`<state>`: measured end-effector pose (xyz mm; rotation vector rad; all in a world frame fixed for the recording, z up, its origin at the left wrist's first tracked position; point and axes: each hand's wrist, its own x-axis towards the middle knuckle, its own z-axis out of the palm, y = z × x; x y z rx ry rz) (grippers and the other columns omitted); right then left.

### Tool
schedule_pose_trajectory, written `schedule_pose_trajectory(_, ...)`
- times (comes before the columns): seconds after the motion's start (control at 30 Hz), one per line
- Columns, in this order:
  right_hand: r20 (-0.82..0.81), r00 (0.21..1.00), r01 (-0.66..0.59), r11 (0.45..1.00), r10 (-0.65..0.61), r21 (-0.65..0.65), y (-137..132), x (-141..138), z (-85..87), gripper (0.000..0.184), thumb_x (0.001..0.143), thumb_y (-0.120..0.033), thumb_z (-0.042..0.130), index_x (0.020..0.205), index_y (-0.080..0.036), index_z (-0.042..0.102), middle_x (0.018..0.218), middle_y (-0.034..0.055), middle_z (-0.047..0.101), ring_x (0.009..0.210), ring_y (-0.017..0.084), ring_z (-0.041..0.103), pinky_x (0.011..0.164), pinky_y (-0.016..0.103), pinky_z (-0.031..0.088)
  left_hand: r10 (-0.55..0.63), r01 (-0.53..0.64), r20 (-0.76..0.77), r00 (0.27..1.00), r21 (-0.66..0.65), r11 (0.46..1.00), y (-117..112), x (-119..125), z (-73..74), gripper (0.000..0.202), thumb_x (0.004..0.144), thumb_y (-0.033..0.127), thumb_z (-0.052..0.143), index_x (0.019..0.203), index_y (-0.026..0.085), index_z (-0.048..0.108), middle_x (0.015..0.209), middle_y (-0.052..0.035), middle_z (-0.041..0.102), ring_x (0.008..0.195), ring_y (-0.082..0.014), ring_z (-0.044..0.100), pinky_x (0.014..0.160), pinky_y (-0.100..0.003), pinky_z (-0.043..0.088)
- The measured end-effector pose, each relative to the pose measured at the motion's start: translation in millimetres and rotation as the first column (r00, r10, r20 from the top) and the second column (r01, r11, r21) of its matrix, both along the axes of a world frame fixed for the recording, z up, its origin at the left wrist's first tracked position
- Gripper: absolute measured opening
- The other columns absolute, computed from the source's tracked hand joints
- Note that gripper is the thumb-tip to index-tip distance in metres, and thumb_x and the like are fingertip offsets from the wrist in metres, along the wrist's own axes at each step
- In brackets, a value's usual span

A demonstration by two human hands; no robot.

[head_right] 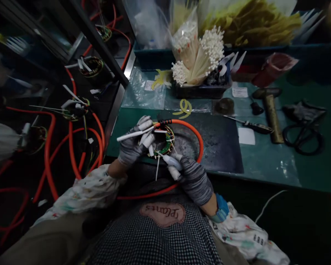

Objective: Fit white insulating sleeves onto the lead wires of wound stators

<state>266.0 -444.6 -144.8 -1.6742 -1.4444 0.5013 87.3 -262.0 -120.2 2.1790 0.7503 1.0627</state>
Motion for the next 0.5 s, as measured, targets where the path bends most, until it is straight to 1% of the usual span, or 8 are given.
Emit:
schedule_pose_trajectory(0.03,0.032,0.999,-0.019,1.000,0.019,0.002,-2.3,0.4,-0.7,0.036,0.097,-0.035,0.070,0.131,-0.025,0.076,0.114,0.0111,0.084,0.097,0.032,0.083,0.089,0.051,0.070,-0.006,0.006,0.000,1.000,0.093,0.996,-9.4,-3.5,1.4,0.038,0.105,0.033,0.064,0.142,0.023,0.067,0.147,-0.0103,0.071,0.148,-0.0276,0.060,0.127,-0.051,0.049)
schedule_pose_trajectory(0.1,0.090,0.995,-0.054,0.998,0.052,0.016,-4.2,3.2,6.2,0.036,0.097,-0.036,0.071,0.130,-0.027,0.078,0.120,0.0100,0.084,0.102,0.033,0.083,0.092,0.052,0.070,-0.015,0.025,-0.045,0.999,0.240,0.970,-22.6,-8.6,4.7,0.035,0.107,0.031,0.063,0.141,0.026,0.066,0.140,-0.0074,0.075,0.145,-0.0278,0.063,0.127,-0.054,0.050)
schedule_pose_trajectory(0.17,0.102,0.992,-0.078,0.997,0.075,0.027,-2.3,5.1,19.9,0.034,0.096,-0.035,0.074,0.129,-0.031,0.080,0.122,0.0063,0.083,0.105,0.032,0.082,0.093,0.051,0.070,-0.035,0.062,-0.091,0.995,0.315,0.947,-28.2,-11.6,8.0,0.032,0.107,0.029,0.062,0.139,0.028,0.066,0.134,-0.0053,0.078,0.143,-0.0278,0.065,0.126,-0.054,0.052)
schedule_pose_trajectory(0.23,0.059,0.994,-0.092,0.996,0.091,0.011,2.0,4.8,34.2,0.032,0.096,-0.033,0.076,0.128,-0.035,0.080,0.123,0.0029,0.083,0.107,0.030,0.082,0.097,0.050,0.069,-0.095,0.124,-0.096,0.991,0.362,0.924,-28.5,-13.6,10.4,0.031,0.107,0.024,0.062,0.137,0.029,0.066,0.134,-0.0045,0.078,0.145,-0.0274,0.063,0.127,-0.054,0.051)
schedule_pose_trajectory(0.33,-0.026,0.993,-0.119,0.992,0.118,-0.043,9.1,2.8,48.6,0.030,0.099,-0.036,0.075,0.128,-0.035,0.080,0.126,0.0029,0.082,0.116,0.032,0.079,0.109,0.056,0.063,-0.159,0.182,-0.090,0.983,0.461,0.869,-26.2,-16.6,11.1,0.031,0.106,0.017,0.062,0.134,0.029,0.067,0.137,-0.0028,0.076,0.151,-0.0268,0.057,0.130,-0.055,0.046)
schedule_pose_trajectory(0.4,-0.020,0.991,-0.133,0.989,0.132,-0.068,12.9,2.9,53.2,0.028,0.099,-0.040,0.074,0.125,-0.034,0.081,0.126,0.0044,0.082,0.118,0.035,0.077,0.111,0.058,0.061,-0.162,0.193,-0.104,0.981,0.486,0.853,-25.7,-19.0,9.4,0.031,0.106,0.019,0.062,0.135,0.030,0.066,0.137,-0.0025,0.076,0.154,-0.0264,0.054,0.130,-0.055,0.047)
schedule_pose_trajectory(0.43,0.008,0.991,-0.131,0.988,0.132,-0.077,14.5,3.4,54.5,0.026,0.099,-0.043,0.074,0.122,-0.033,0.083,0.123,0.0053,0.083,0.115,0.035,0.078,0.108,0.058,0.062,-0.154,0.189,-0.111,0.982,0.468,0.863,-25.9,-20.2,7.9,0.032,0.107,0.021,0.062,0.138,0.030,0.064,0.137,-0.0027,0.075,0.155,-0.0263,0.052,0.130,-0.054,0.048)
schedule_pose_trajectory(0.5,0.096,0.987,-0.124,0.988,0.132,-0.087,17.1,5.2,56.1,0.024,0.099,-0.047,0.072,0.115,-0.033,0.085,0.109,0.0064,0.084,0.101,0.033,0.079,0.096,0.053,0.065,-0.132,0.173,-0.126,0.983,0.408,0.897,-27.0,-22.3,4.0,0.037,0.108,0.027,0.061,0.145,0.032,0.059,0.139,-0.0035,0.074,0.155,-0.0271,0.052,0.129,-0.054,0.049)
